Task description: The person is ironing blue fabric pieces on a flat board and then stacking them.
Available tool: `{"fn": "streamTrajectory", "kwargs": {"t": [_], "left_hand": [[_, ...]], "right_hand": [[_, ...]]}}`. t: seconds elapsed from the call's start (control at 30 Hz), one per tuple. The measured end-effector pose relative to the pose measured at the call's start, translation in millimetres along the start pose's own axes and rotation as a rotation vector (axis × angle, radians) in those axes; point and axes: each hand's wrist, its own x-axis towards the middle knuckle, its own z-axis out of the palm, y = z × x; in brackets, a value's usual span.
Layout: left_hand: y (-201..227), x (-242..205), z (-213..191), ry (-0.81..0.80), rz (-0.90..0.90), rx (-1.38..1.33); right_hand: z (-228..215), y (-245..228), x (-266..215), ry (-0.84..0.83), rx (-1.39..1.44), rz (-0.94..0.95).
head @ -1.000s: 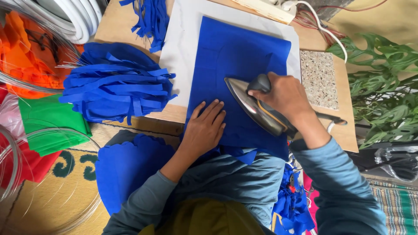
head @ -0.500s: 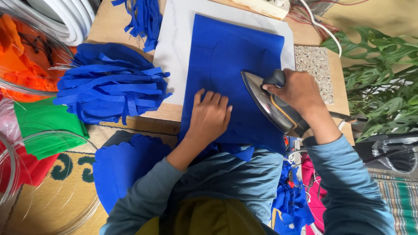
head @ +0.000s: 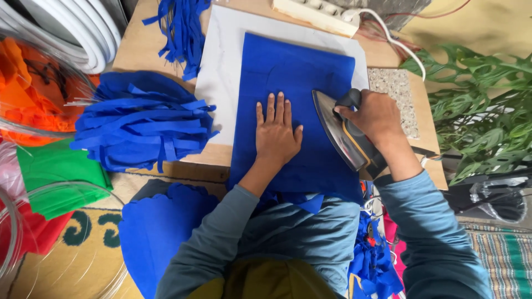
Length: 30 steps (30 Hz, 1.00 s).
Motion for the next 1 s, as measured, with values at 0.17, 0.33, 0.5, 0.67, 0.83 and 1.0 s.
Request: {"fn": "streamTrajectory", "kwargs": {"t": [0.17,0.33,0.5,0.67,0.83,1.0], "left_hand": [[-0.3,-0.3,0.6,0.063,0.011,-0.01],[0.3,-0.4,-2.0,-0.013,-0.011,-0.004],[1.0,-0.2,-5.9,-0.064,-0.017,-0.005],[0.3,-0.8,-7.2,-0.036,-0.006,-0.034],[-0.1,-1.0,-6.8,-0.032,-0.012,-0.037],[1.4,-1.0,-8.6,-0.062,-0.017,-0.009]], "right_hand": [[8.2,-2.5,41.0,0.029,-0.011,0.052],[19.0,-1.1,68.5,0.018,0.014,0.059],[15.3,4.7,55.4,0.026,0.021,0.064],[6.9,1.7,44.0,-0.003,0.003,0.137],[21.7,11.5,75.7,0.016,-0.003,0.148],[23.8,15.5,87.8,0.049,-0.005,0.163]]}}
